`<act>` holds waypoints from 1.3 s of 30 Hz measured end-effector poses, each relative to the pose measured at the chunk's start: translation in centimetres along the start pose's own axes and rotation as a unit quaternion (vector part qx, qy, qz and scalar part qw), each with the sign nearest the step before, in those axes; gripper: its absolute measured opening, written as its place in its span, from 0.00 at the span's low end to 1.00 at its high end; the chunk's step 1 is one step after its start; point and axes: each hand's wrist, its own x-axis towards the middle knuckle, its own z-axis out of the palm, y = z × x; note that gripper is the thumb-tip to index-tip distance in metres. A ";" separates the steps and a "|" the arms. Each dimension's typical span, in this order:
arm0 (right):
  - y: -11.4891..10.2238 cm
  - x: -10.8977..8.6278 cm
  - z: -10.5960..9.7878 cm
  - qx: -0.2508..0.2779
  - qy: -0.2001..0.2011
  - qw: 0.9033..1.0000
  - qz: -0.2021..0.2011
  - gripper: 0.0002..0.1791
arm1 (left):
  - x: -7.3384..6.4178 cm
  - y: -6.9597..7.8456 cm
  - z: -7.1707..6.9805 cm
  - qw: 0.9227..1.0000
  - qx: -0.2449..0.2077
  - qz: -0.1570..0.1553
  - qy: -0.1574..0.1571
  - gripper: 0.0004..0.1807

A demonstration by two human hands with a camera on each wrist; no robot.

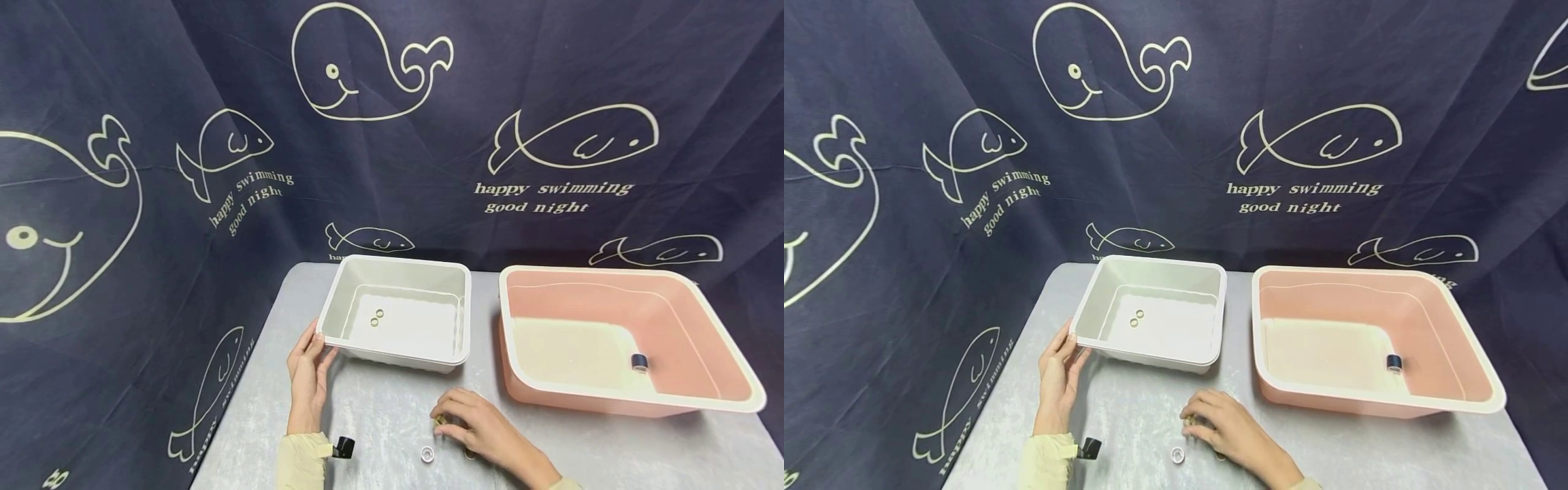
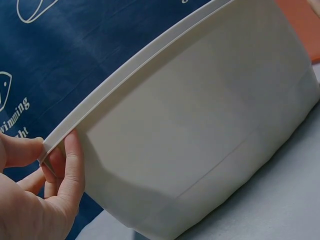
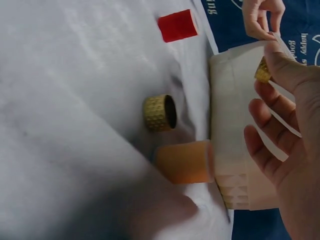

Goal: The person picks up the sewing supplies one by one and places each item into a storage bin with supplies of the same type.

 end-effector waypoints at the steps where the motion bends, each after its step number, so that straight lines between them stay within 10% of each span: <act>1: 0.0 0.1 -0.1 0.012 0.004 1.000 -0.003 0.17 | 0.0 0.0 0.0 1.000 0.000 -0.001 0.000 0.27; 39: -1.3 5.7 -3.7 0.079 0.021 0.997 0.014 0.21 | 0.2 -0.1 -0.1 1.000 -0.015 -0.005 0.003 0.28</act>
